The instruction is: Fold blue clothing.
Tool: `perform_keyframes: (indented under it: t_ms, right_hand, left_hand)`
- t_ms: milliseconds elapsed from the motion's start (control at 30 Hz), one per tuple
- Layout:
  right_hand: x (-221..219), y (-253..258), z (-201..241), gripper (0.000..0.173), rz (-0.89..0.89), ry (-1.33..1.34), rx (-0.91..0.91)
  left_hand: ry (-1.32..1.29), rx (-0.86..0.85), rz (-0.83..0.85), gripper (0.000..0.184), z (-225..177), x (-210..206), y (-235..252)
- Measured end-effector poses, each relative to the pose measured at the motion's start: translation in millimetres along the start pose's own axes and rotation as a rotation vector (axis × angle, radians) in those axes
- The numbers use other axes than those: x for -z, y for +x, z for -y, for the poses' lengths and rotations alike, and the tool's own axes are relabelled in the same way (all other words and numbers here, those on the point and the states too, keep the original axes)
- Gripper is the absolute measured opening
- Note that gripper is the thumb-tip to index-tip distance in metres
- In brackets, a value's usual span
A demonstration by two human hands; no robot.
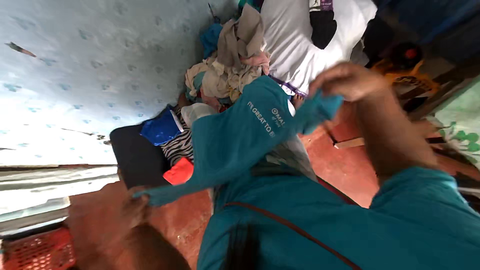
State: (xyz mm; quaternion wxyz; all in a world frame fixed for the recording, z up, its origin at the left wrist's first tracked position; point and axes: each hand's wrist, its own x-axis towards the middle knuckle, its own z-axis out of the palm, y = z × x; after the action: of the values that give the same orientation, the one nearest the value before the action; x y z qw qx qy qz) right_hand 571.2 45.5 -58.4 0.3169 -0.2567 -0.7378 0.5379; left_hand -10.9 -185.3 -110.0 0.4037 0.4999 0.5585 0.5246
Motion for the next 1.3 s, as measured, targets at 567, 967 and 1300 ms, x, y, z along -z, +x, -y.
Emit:
perform_keyframes:
  t_ms: [567, 967, 1300]
  right_hand:
    - [-18.0, 47.3, -133.7, 0.043, -0.300, 0.187, -0.599]
    - [-16.6, 88.9, -139.6, 0.041, -0.497, 0.035, -0.274]
    - [44.6, 161.8, -40.5, 0.024, -0.554, 0.145, -0.156]
  left_hand:
    - [-0.364, 0.625, -0.267, 0.036, 118.9, -51.4, 17.8]
    - [-0.383, 0.502, -0.315, 0.030, 110.0, -33.9, 18.6]
    - [-0.180, 0.283, -0.312, 0.036, -9.1, 6.6, 132.5]
